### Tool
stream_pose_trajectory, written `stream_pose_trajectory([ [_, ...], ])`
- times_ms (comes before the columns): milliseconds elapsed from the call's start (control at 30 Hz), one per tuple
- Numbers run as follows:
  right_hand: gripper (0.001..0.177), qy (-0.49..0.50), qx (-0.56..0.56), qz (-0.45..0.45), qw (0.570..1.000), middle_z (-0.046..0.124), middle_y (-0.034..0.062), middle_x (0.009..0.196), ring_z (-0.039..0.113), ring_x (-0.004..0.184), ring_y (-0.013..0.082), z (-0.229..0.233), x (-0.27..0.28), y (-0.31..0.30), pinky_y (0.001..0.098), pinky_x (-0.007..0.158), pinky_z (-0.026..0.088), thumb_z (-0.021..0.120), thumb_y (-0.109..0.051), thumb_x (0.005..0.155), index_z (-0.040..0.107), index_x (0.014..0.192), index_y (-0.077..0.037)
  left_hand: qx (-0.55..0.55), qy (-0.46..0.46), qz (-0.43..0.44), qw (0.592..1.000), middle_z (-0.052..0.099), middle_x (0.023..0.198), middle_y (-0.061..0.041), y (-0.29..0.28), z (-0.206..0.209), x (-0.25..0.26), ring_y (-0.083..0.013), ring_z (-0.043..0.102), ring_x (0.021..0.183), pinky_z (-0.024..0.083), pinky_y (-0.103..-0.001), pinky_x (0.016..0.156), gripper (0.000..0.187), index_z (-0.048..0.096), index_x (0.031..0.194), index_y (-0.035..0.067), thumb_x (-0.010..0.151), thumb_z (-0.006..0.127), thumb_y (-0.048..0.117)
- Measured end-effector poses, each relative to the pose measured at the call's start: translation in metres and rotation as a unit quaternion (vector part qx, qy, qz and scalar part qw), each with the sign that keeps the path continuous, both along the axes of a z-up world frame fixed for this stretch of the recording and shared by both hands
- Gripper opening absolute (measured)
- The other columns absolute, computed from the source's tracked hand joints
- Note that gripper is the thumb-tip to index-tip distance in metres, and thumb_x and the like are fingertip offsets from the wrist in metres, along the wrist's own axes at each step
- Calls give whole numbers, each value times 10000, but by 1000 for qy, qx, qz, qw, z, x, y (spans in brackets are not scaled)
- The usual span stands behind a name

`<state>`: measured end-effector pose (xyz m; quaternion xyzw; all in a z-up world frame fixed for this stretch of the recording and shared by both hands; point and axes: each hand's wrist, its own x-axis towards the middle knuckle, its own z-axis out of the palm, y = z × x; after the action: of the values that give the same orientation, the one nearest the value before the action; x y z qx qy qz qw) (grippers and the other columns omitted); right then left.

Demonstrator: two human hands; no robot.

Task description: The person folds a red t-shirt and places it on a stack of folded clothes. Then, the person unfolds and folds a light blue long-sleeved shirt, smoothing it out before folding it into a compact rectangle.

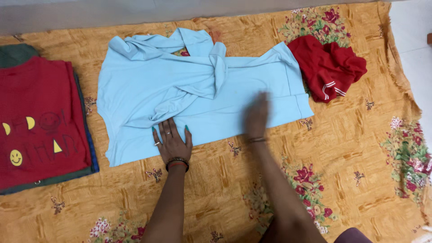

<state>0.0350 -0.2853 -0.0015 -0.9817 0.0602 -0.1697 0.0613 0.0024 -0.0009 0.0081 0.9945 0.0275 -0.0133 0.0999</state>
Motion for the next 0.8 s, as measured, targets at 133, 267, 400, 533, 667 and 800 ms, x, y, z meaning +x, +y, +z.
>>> stream_pose_trajectory([
  [133,672,178,94,239,950,300,177,1695,222,1606,287,-1,-36,130,449,1329,149,492,-238,1018,298,1614,4,-2,-16,-3,1000,395,1612,-170,2,-2,-2,-280,298,1530,103,-485,1278,695,368,1575,22,1035,406,456],
  [267,722,215,108,243,940,236,157,1698,195,1582,271,20,-31,116,477,1281,121,465,-407,1048,239,1616,-23,7,16,7,1000,395,1600,-171,0,0,0,-278,291,1531,104,-485,1278,705,369,1570,20,1023,399,465],
  [400,818,262,54,138,954,188,140,1686,162,1557,272,27,-12,22,486,1249,99,472,-520,1007,188,1612,-49,-8,-5,4,1000,396,1602,-172,0,1,-2,-290,291,1519,109,-492,1262,699,372,1561,13,1021,385,456],
  [533,818,212,18,-15,977,158,149,1721,142,1591,264,28,-10,-68,495,1279,85,393,-533,1043,149,1646,-38,-9,3,3,1000,384,1611,-167,0,2,2,-292,278,1530,108,-499,1266,697,357,1570,15,1038,365,466],
  [667,736,185,63,-82,977,159,138,1741,134,1610,284,15,-13,-95,502,1305,70,348,-475,1081,176,1650,-41,-14,33,13,999,371,1630,-150,-1,3,0,-277,264,1549,106,-495,1279,699,340,1588,30,1041,334,465],
  [800,747,117,2,-144,983,144,200,1726,111,1592,347,-5,-20,-14,528,1268,65,391,-435,1082,191,1643,15,-14,25,1,1000,334,1628,-159,-1,4,4,-278,241,1526,98,-500,1254,698,305,1577,23,1030,350,455],
])
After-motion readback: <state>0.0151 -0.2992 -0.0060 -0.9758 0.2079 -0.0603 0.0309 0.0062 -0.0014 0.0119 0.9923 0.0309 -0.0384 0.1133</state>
